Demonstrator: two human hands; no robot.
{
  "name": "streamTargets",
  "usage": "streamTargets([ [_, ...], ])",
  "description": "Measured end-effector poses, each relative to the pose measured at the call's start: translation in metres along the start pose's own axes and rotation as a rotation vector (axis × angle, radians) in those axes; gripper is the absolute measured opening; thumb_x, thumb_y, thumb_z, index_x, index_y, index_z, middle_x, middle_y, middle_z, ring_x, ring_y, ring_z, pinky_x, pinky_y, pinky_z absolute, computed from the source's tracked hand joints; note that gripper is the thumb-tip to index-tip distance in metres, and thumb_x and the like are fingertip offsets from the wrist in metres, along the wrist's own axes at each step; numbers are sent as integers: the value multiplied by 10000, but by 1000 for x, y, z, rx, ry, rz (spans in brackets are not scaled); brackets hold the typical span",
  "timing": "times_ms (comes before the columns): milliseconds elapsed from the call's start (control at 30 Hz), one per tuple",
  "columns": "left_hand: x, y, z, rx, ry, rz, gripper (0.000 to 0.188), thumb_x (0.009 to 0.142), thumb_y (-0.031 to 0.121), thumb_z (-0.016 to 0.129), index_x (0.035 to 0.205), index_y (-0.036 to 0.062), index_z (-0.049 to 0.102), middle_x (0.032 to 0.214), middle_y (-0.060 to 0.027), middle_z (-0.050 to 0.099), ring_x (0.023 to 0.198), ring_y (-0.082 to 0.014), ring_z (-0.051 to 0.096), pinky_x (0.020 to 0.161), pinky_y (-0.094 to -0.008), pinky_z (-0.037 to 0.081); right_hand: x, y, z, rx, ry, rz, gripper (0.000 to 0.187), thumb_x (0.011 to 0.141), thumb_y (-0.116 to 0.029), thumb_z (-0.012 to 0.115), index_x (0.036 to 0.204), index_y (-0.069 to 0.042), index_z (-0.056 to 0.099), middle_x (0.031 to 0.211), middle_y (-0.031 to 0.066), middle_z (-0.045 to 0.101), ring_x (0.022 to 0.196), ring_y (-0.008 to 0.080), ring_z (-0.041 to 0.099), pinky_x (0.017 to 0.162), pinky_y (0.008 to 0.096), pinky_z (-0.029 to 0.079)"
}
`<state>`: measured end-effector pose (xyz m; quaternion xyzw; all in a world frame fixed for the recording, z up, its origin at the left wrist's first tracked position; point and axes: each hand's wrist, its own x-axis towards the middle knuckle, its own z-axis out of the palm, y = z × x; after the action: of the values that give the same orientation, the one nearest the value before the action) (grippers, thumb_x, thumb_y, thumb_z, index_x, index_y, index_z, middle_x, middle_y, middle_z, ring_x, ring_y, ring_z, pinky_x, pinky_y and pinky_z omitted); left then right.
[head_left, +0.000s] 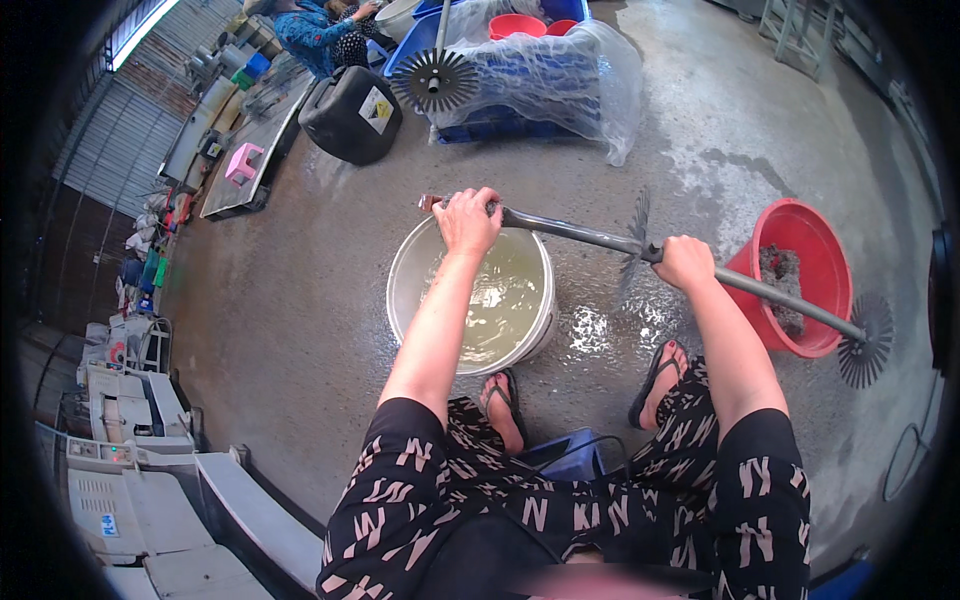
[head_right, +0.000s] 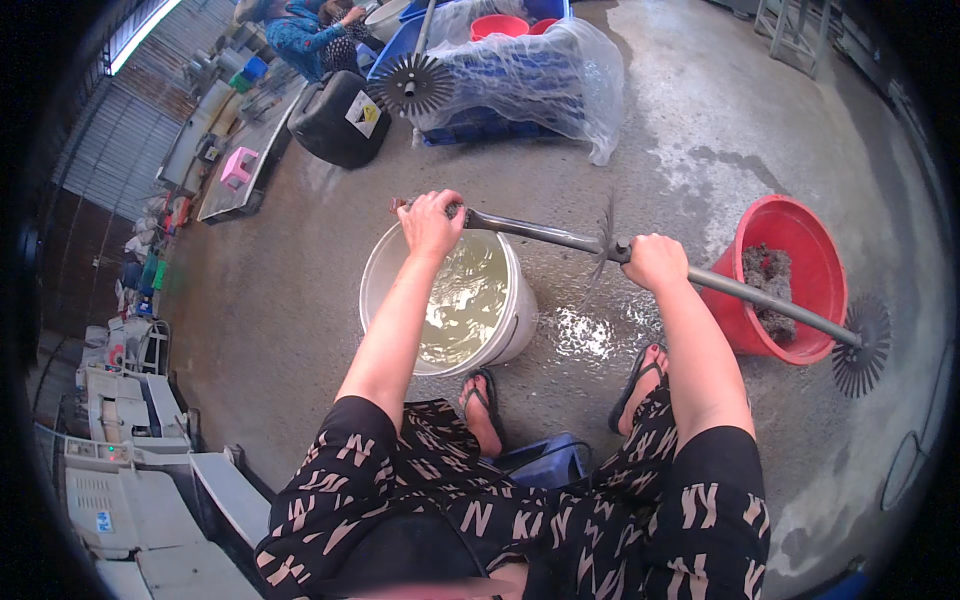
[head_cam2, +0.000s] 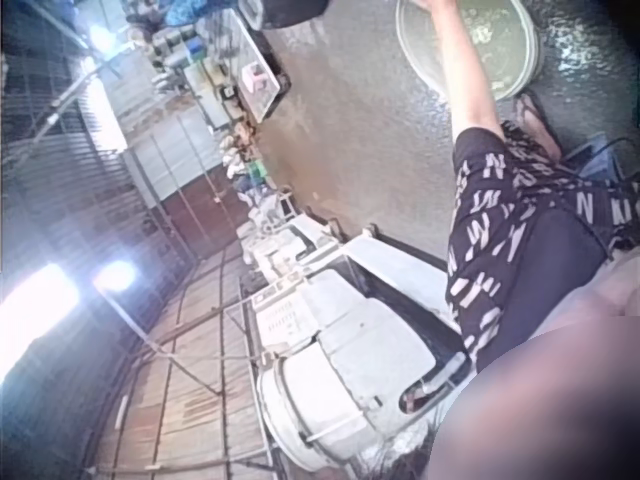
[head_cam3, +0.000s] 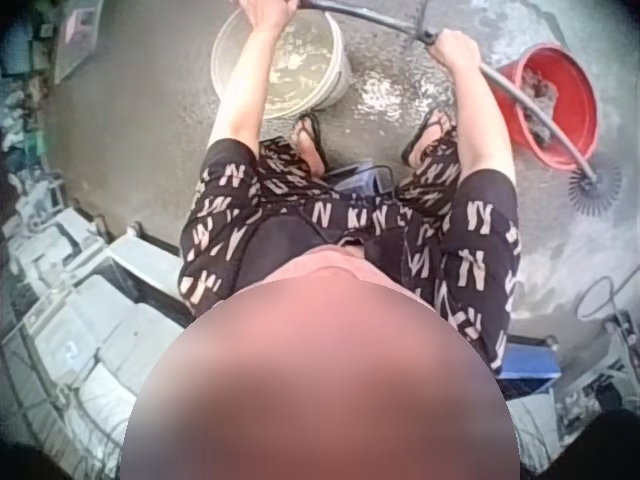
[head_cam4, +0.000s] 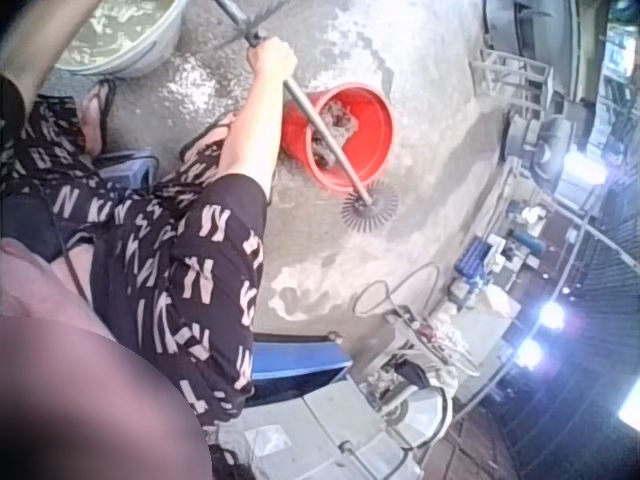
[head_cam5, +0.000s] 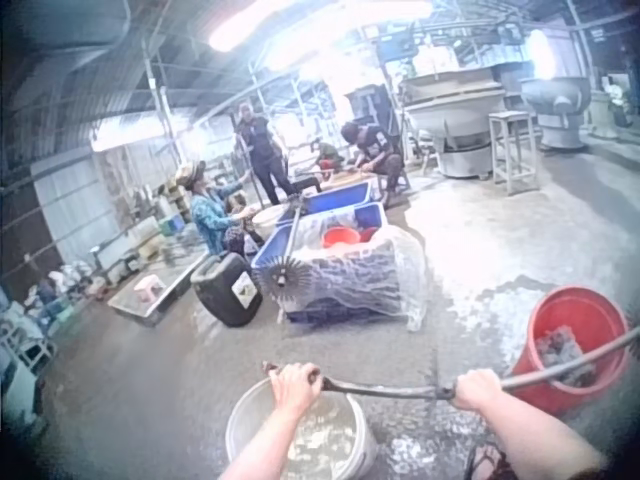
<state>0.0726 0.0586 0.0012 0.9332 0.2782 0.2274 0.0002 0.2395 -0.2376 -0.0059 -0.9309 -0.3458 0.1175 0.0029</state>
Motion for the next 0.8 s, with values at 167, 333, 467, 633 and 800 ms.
streamTargets([
  [167,-36,9,22,-65,143,-188,118,721,244,701,817,219,638,827,23,638,879,-186,593,860,-463,353,1,-3,0,3,0,5,269,698,-285,679,876,-84,710,888,154,685,875,299,663,782,400,530],
  [333,-64,-13,7,-235,-55,-468,135,746,264,697,870,215,674,840,-20,688,850,-236,645,798,-423,426,2,0,-4,19,-13,13,288,696,-288,676,887,-74,706,911,167,680,897,307,656,794,403,524],
  [467,-29,-29,3,-402,302,-503,148,734,287,701,865,223,678,834,-43,688,835,-263,638,801,-446,395,1,1,0,27,-3,9,325,690,-305,678,865,-32,703,892,194,674,881,332,653,793,412,523],
  [633,-12,-13,20,-242,282,-380,171,725,288,694,878,215,672,872,-17,680,860,-238,630,789,-447,400,6,0,0,25,8,3,350,690,-314,681,850,-3,699,879,214,668,870,347,651,790,419,521],
  [800,-46,-9,6,-327,-184,-207,165,716,260,675,873,210,677,877,-28,686,850,-243,635,799,-408,412,3,-1,1,24,-8,24,342,693,-307,678,836,3,697,876,222,665,866,350,651,792,423,520],
])
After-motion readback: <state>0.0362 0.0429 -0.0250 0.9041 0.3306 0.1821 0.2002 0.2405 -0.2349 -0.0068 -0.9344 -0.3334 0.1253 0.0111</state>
